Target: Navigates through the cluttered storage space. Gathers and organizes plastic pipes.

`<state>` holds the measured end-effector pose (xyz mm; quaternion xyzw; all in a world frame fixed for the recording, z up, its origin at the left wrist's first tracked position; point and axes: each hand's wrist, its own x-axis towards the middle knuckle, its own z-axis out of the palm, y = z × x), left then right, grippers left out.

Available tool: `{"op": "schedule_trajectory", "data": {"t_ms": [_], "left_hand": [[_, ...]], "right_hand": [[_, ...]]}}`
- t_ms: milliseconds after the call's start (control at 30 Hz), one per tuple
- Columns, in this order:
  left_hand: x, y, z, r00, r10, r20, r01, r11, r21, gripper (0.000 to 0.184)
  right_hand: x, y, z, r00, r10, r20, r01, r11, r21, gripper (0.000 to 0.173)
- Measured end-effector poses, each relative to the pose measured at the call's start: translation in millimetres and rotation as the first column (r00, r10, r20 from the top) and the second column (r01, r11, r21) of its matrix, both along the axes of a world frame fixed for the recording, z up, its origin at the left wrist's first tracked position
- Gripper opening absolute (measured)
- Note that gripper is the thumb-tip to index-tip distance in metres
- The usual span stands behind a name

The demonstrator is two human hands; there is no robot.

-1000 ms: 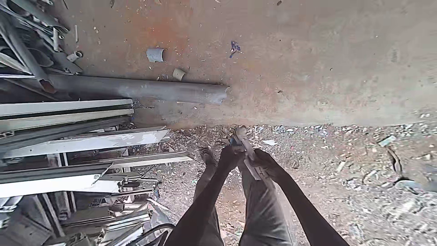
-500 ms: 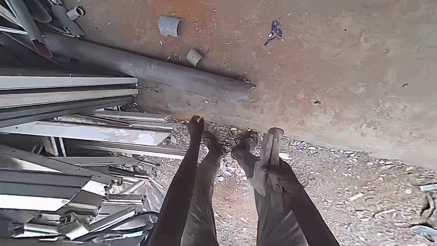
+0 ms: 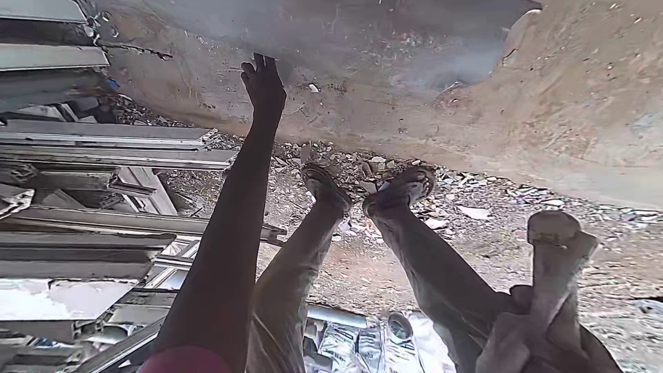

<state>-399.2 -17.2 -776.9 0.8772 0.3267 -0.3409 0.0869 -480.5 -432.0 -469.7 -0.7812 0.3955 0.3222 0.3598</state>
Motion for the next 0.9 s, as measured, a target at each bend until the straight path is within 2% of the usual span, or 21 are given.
{"op": "schedule_trajectory", "data": {"t_ms": [67, 100, 133, 167, 200, 300, 333, 400, 500, 600, 667, 700, 767, 833, 900], "left_hand": [[-7, -12, -3, 0.998, -0.030, 0.054, 0.029, 0.999, 0.021, 0.074], [-8, -20, -4, 0.998, -0.038, 0.052, 0.036, 0.999, 0.030, 0.070], [-10, -28, -6, 0.999, -0.036, 0.021, 0.036, 0.999, 0.036, 0.061], [-10, -34, -5, 0.999, -0.031, -0.036, 0.032, 0.999, 0.036, 0.054], [-11, -41, -3, 0.995, -0.032, -0.099, 0.033, 0.999, 0.005, 0.051], [-32, -70, 34, 0.969, -0.076, -0.236, 0.027, 0.979, -0.203, 0.037], [-39, -82, 54, 0.963, -0.070, -0.261, -0.004, 0.962, -0.273, 0.034], [-61, -112, 106, 0.952, 0.046, -0.303, -0.172, 0.899, -0.403, 0.034], [-78, -149, 194, 0.877, 0.162, -0.452, -0.416, 0.726, -0.548, 0.042], [-106, -190, 280, 0.900, 0.246, -0.360, -0.433, 0.589, -0.682, 0.042], [-86, -212, 356, 0.873, 0.340, -0.350, -0.479, 0.458, -0.749, 0.040], [-77, -222, 391, 0.865, 0.367, -0.342, -0.484, 0.427, -0.764, 0.041], [-64, -236, 443, 0.858, 0.391, -0.333, -0.486, 0.410, -0.772, 0.044], [-54, -244, 477, 0.860, 0.442, -0.254, -0.447, 0.414, -0.793, 0.041], [-32, -241, 506, 0.887, 0.417, -0.200, -0.384, 0.423, -0.821, 0.037]], "right_hand": [[12, 17, 4, 0.999, -0.035, 0.004, 0.033, 0.981, 0.193, 0.012], [21, 21, 9, 0.992, -0.116, -0.047, 0.125, 0.934, 0.336, 0.018], [29, 25, 12, 0.955, -0.265, -0.137, 0.298, 0.850, 0.434, 0.028], [33, 27, 13, 0.922, -0.330, -0.201, 0.386, 0.794, 0.469, 0.036], [36, 27, 12, 0.912, -0.339, -0.233, 0.411, 0.779, 0.473, 0.039], [36, 28, 12, 0.900, -0.342, -0.270, 0.432, 0.784, 0.446, 0.041], [36, 26, 8, 0.895, -0.349, -0.278, 0.443, 0.767, 0.464, 0.044], [32, 24, 5, 0.879, -0.380, -0.289, 0.477, 0.719, 0.505, 0.052], [32, 21, 2, 0.882, -0.372, -0.290, 0.472, 0.700, 0.537, 0.058], [33, 17, 27, 0.897, -0.301, -0.325, 0.432, 0.754, 0.494, 0.066], [43, 17, 55, 0.903, -0.298, -0.308, 0.421, 0.755, 0.503, 0.059], [50, 17, 70, 0.906, -0.310, -0.288, 0.419, 0.751, 0.511, 0.054], [63, 16, 106, 0.913, -0.317, -0.257, 0.408, 0.731, 0.547, 0.045], [82, 14, 146, 0.937, -0.287, -0.199, 0.348, 0.718, 0.602, 0.035], [101, 12, 171, 0.955, -0.261, -0.140, 0.287, 0.694, 0.661, 0.037]]}}
